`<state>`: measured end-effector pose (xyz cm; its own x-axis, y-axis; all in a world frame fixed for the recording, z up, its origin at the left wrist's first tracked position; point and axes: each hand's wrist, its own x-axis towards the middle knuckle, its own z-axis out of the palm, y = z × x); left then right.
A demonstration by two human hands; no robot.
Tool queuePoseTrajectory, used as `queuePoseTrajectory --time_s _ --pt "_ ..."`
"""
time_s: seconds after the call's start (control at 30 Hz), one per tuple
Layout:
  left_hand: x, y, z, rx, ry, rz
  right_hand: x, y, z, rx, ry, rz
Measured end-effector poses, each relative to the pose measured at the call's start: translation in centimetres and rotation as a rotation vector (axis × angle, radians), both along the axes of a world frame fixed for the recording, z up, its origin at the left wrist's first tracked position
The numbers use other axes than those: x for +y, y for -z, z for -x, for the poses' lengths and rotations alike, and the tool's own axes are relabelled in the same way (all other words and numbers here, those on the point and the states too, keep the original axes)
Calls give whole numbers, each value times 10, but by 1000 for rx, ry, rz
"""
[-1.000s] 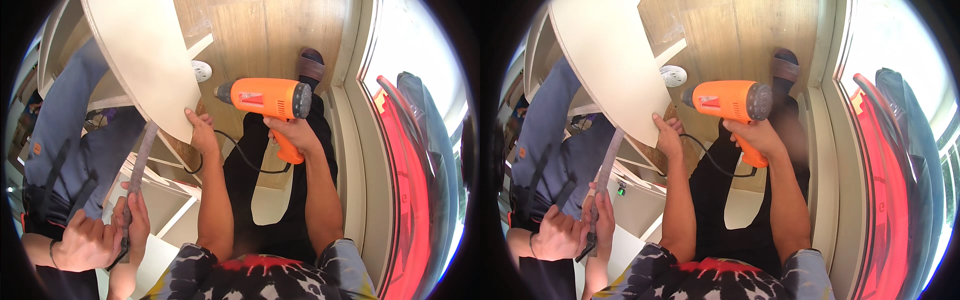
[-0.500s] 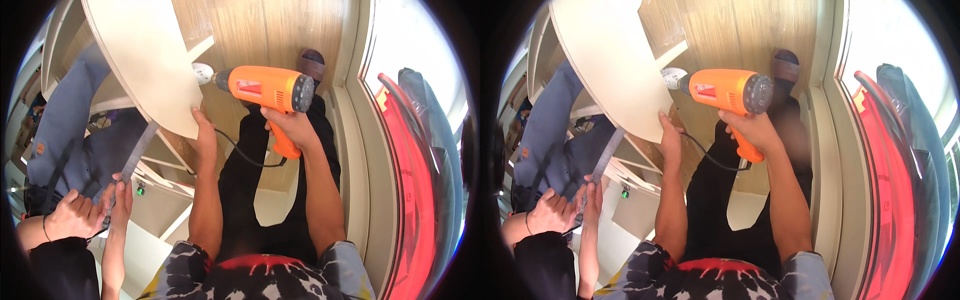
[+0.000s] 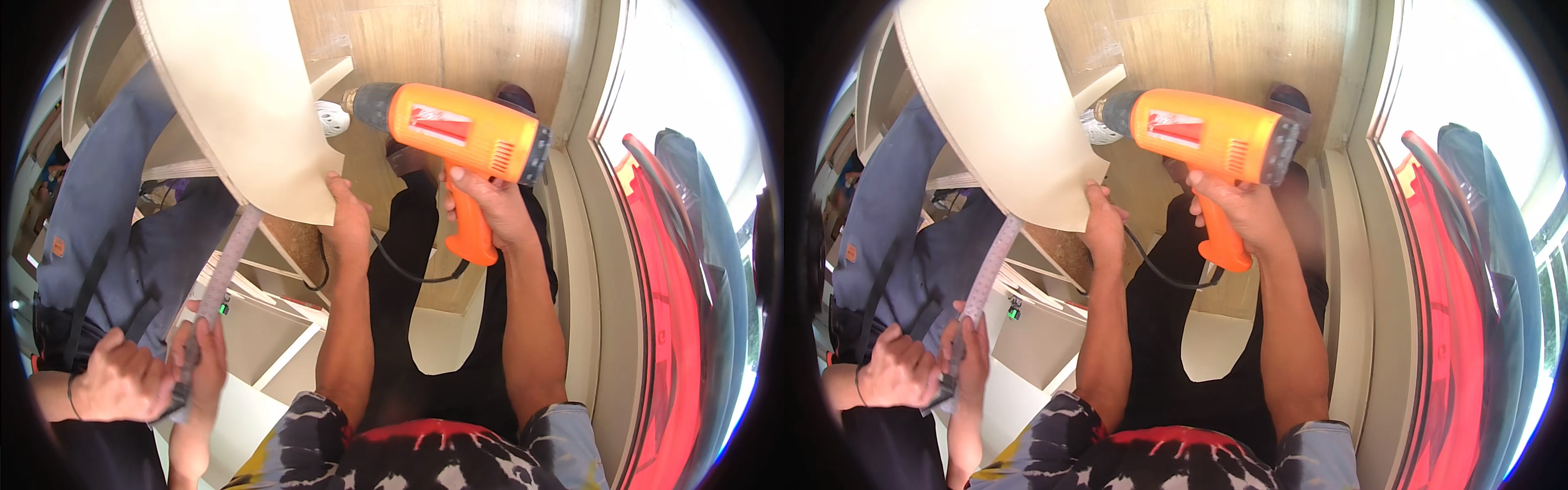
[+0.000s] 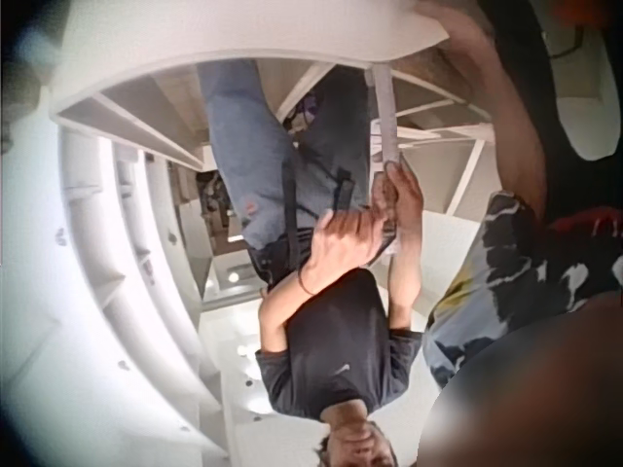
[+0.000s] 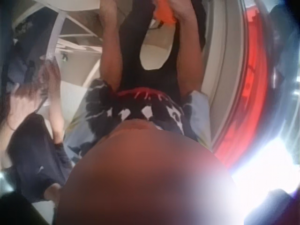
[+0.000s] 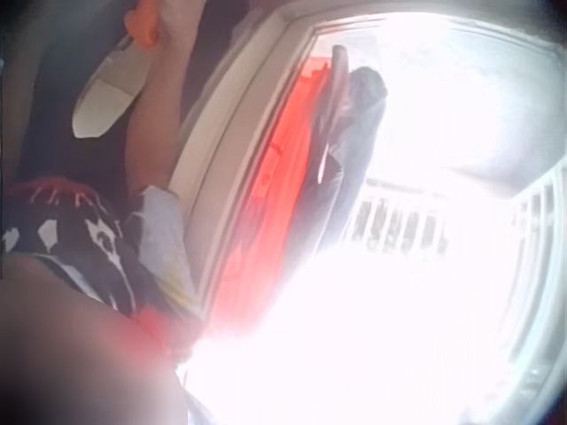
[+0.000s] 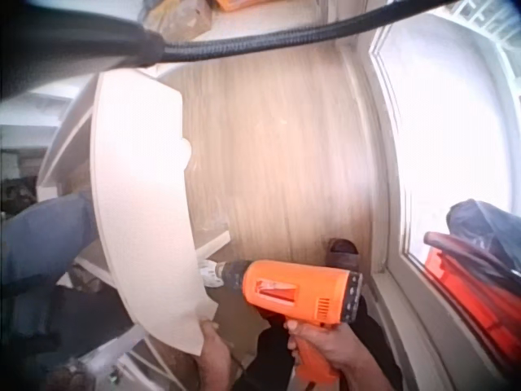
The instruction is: The person uses a heat gun to soften adhesive on a wooden cabinet frame while a coworker presses and trims edge banding. The person moves along the frame, applying heat to different sections as the coworker aligns and secures the banding.
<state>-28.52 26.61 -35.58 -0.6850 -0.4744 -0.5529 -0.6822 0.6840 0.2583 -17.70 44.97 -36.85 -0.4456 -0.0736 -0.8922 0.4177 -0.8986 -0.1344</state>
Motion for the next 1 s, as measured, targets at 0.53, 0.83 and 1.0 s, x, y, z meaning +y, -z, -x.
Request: queuePoseTrajectory --time_s 0.53,0.83,1.0 --pt "8 -12 3 -87 80 -4 -4 -1 33 17 -137 131" --pt "10 -4 1 -45 -50 -57 22 -6 19 113 -136 245" --pt "13 -3 3 -49 23 -3 11 3 23 69 -204 102"
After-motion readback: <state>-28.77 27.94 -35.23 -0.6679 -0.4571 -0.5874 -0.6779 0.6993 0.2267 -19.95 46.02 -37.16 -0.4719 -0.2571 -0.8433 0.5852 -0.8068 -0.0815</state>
